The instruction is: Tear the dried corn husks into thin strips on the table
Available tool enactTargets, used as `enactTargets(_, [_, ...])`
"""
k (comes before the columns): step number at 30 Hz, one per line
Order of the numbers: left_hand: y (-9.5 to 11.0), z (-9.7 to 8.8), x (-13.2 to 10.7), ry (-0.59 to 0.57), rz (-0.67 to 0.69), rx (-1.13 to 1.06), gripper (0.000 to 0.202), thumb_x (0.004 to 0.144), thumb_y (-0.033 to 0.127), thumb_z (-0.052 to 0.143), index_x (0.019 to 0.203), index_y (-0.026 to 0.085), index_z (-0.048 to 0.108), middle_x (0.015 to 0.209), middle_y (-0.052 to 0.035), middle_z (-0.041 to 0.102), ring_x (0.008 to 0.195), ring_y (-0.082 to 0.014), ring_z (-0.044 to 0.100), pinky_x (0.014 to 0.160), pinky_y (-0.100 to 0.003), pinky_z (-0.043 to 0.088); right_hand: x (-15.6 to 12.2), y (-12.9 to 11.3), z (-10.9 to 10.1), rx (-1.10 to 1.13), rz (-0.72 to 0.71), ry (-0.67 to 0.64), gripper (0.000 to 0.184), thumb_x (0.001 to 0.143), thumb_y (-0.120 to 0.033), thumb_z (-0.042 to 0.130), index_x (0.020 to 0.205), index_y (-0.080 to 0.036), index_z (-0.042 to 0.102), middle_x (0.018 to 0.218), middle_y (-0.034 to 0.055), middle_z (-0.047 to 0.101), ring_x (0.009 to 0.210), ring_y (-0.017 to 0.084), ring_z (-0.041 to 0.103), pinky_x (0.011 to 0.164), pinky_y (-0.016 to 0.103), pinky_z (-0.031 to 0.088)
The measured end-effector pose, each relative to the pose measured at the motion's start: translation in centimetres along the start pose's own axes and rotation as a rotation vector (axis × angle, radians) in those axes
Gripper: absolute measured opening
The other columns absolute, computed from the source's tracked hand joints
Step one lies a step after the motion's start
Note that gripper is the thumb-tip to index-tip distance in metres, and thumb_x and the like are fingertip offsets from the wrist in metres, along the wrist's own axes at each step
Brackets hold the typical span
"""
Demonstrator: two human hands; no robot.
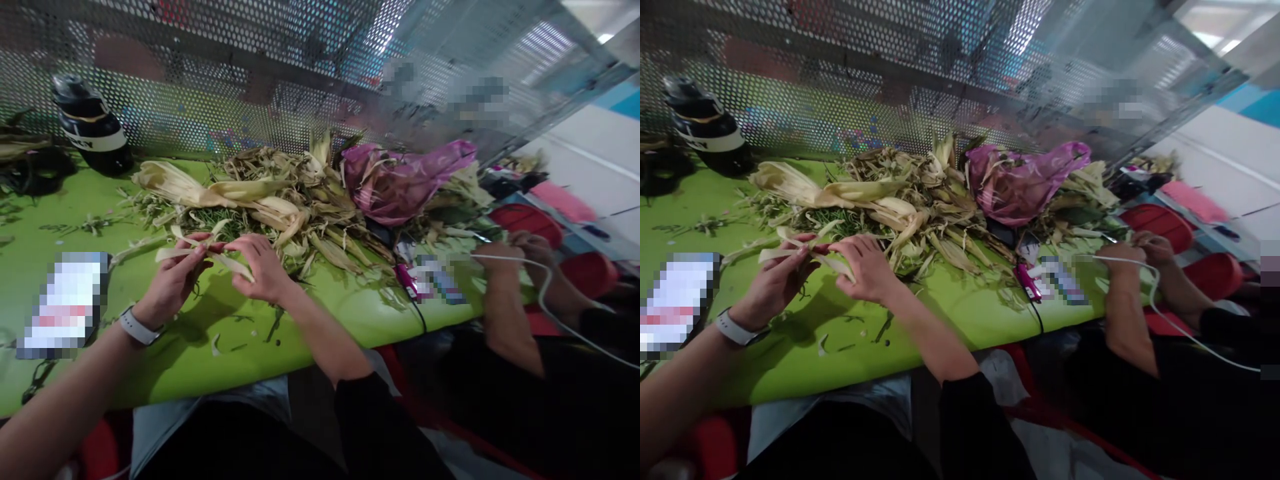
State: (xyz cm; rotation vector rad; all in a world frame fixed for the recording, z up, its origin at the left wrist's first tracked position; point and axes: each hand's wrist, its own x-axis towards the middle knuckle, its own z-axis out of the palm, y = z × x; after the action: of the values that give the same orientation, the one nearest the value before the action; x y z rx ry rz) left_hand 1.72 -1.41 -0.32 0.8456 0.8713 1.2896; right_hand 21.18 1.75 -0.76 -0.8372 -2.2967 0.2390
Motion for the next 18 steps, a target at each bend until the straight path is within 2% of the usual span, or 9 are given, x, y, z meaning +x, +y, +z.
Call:
enactTargets(3, [-0.1, 0.2, -0.2, -0.008, 0.06, 0.089, 0.019, 0.082, 0.028, 0.074, 0.098, 0.02, 0.069, 0.103, -0.0042, 0.073, 0.104, -0.0182, 0.066, 0.087, -0.025, 0.05, 0.2, 0.0, 0.4, 0.049, 0.042, -0.118, 0.021, 0.089, -0.037, 0.055, 0.096, -0.017, 0.058, 0.089, 0.0084, 0.063, 0.083, 0.021, 0.056, 0.082, 0.038, 0.043])
enactTargets(6, [-0.1, 0.3, -0.2, 0.003, 0.101, 0.201, 0.022, 0.078, 0.031, 0.077, 0.096, 0.019, 0.072, 0.101, -0.0066, 0.074, 0.103, -0.0219, 0.067, 0.094, -0.032, 0.05, 0.3, -0.2, 0.8, 0.137, 0.079, -0.121, 0.031, 0.097, -0.039, 0.043, 0.076, -0.019, 0.053, 0.072, 0.0037, 0.058, 0.068, 0.016, 0.05, 0.07, 0.031, 0.039])
enactTargets(9, [-0.2, 0.0, -0.1, 0.047, 0.139, 0.276, 0.024, 0.074, 0.031, 0.08, 0.091, 0.016, 0.075, 0.098, -0.0078, 0.075, 0.098, -0.0228, 0.068, 0.096, -0.036, 0.05, 0.2, -0.6, 0.8, 0.263, 0.132, -0.117, 0.032, 0.098, -0.04, 0.043, 0.074, -0.02, 0.05, 0.071, 0.0014, 0.055, 0.065, 0.013, 0.048, 0.064, 0.028, 0.036])
enactTargets(13, [-0.2, -0.4, 0.0, 0.075, 0.131, 0.282, 0.021, 0.068, 0.027, 0.085, 0.084, 0.019, 0.074, 0.09, -0.0045, 0.075, 0.089, -0.0205, 0.07, 0.089, -0.032, 0.053, 0.2, -1.1, 0.3, 0.395, 0.215, -0.147, 0.033, 0.095, -0.042, 0.048, 0.071, -0.02, 0.05, 0.068, -0.0011, 0.053, 0.061, 0.011, 0.047, 0.062, 0.026, 0.036])
enactTargets(15, [-0.1, -0.4, 0.0, 0.037, 0.105, 0.281, 0.031, 0.069, 0.027, 0.084, 0.098, 0.021, 0.074, 0.089, -0.0039, 0.075, 0.09, -0.0201, 0.07, 0.087, -0.031, 0.054, 0.3, -1.3, 0.1, 0.465, 0.279, -0.132, 0.034, 0.093, -0.044, 0.05, 0.071, -0.019, 0.051, 0.067, -0.0017, 0.054, 0.06, 0.01, 0.047, 0.061, 0.026, 0.036])
enactTargets(18, [0.3, -0.2, 0.0, -0.036, 0.086, 0.262, 0.049, 0.073, 0.026, 0.082, 0.12, 0.023, 0.067, 0.094, -0.0048, 0.076, 0.097, -0.0207, 0.07, 0.092, -0.031, 0.053, 0.3, -1.3, -0.1, 0.532, 0.394, -0.03, 0.034, 0.09, -0.048, 0.055, 0.072, -0.019, 0.054, 0.065, -0.0023, 0.055, 0.059, 0.01, 0.047, 0.059, 0.025, 0.036])
